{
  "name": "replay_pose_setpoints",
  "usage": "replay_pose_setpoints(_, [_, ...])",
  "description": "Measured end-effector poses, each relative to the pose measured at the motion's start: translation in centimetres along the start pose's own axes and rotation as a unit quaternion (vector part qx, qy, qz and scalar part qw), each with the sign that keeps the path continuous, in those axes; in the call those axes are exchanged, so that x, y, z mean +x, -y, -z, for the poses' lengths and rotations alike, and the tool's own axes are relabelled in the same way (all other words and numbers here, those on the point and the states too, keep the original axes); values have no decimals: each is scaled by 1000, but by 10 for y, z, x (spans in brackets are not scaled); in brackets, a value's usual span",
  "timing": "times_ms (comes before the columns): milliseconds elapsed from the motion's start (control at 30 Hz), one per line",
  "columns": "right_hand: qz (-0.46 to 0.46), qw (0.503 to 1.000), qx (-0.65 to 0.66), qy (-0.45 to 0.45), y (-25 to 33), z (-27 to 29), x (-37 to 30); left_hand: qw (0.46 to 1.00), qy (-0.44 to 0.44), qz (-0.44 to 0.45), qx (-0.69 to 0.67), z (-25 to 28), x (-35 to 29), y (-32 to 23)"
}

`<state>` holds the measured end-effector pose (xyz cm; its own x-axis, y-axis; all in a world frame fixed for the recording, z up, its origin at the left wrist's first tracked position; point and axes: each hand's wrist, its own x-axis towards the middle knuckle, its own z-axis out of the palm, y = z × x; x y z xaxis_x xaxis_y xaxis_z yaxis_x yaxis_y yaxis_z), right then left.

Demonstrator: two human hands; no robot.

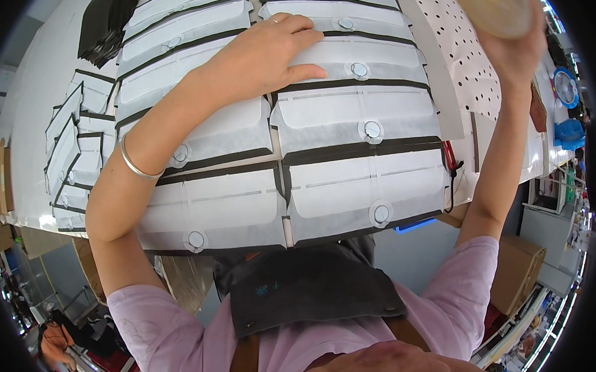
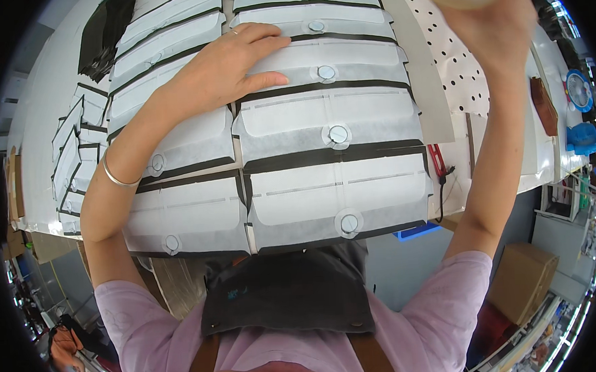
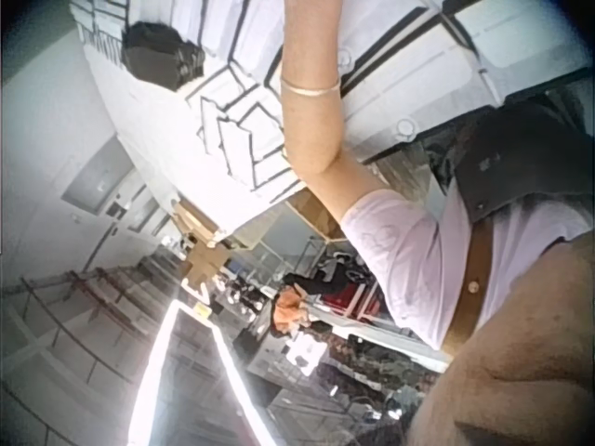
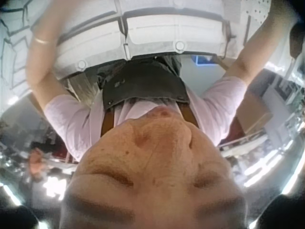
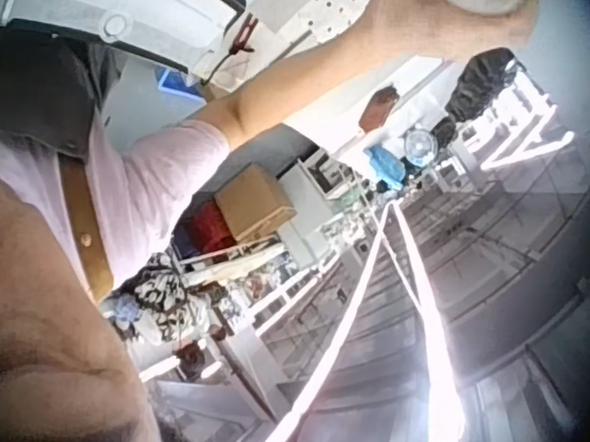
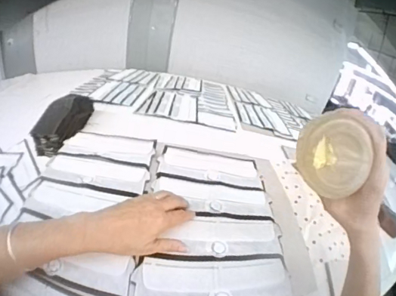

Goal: The person arranges white mask-like components on a perforated board and applies adhesive from a squeeze bottle to the circular tabs on each unit. The person handles the components one by one, placing them in rows and then systematically applying glue to the designated spots.

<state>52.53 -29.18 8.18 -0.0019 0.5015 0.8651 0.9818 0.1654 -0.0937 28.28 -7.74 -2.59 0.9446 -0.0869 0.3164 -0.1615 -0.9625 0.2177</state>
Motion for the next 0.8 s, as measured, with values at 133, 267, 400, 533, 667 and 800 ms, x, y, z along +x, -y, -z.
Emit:
replay_pose_setpoints(133, [-243, 938, 223, -107, -6, 27, -27, 1000, -13, -13, -4, 5, -6, -16])
replay_pose_setpoints(267, [-335, 881, 333, -22, -9, -2, -55, 997, 25, 10, -77, 17, -21, -54])
replay_pose_setpoints(400, [-361, 864, 349, 25, 9, -23, -60, 995, 32, -1, -92, 14, -31, -66])
replay_pose_setpoints(533, [-384, 851, 354, 47, 20, -33, -58, 997, 20, -5, -80, 11, -31, -68])
replay_pose_setpoints(667, [-389, 860, 330, 17, 37, -42, -54, 996, 22, -5, -81, 10, -30, -67])
replay_pose_setpoints(800, [-355, 880, 305, 81, 32, -31, -49, 997, 17, -6, -77, 9, -32, -67])
